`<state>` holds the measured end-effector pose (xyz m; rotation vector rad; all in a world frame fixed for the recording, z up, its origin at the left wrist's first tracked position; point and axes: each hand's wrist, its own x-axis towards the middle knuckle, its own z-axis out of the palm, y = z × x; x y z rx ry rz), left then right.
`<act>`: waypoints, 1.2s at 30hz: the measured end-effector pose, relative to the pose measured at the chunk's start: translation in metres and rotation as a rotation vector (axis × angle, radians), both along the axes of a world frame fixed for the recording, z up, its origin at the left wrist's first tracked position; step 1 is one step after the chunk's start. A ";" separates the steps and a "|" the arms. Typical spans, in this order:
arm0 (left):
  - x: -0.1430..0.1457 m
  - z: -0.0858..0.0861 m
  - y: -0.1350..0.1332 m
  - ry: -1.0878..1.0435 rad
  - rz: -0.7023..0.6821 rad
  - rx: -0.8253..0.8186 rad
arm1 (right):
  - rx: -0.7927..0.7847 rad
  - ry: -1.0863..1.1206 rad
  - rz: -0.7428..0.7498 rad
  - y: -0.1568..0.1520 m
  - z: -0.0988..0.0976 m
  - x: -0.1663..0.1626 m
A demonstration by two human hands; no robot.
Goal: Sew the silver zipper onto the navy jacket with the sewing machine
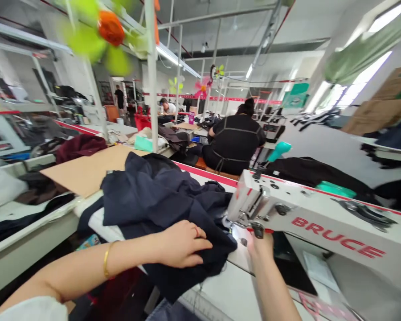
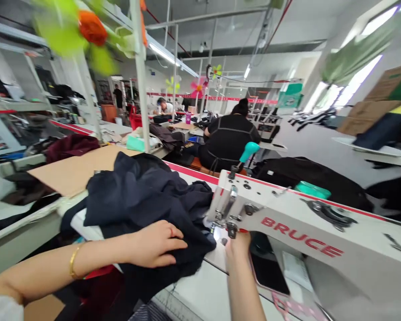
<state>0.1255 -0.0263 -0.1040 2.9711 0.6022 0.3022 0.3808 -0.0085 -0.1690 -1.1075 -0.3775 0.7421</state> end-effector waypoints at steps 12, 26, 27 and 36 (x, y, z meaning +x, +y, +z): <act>0.003 -0.020 0.015 0.162 0.341 0.065 | -0.135 0.420 0.568 -0.099 0.009 -0.114; 0.043 0.010 -0.012 0.431 0.201 -0.154 | -0.127 0.346 0.801 -0.162 -0.033 -0.195; 0.037 0.002 -0.010 0.469 0.210 -0.222 | -0.133 0.297 0.846 -0.175 -0.040 -0.185; -0.015 -0.020 0.044 0.307 0.462 -0.466 | -0.402 -0.875 0.877 -0.233 -0.049 -0.097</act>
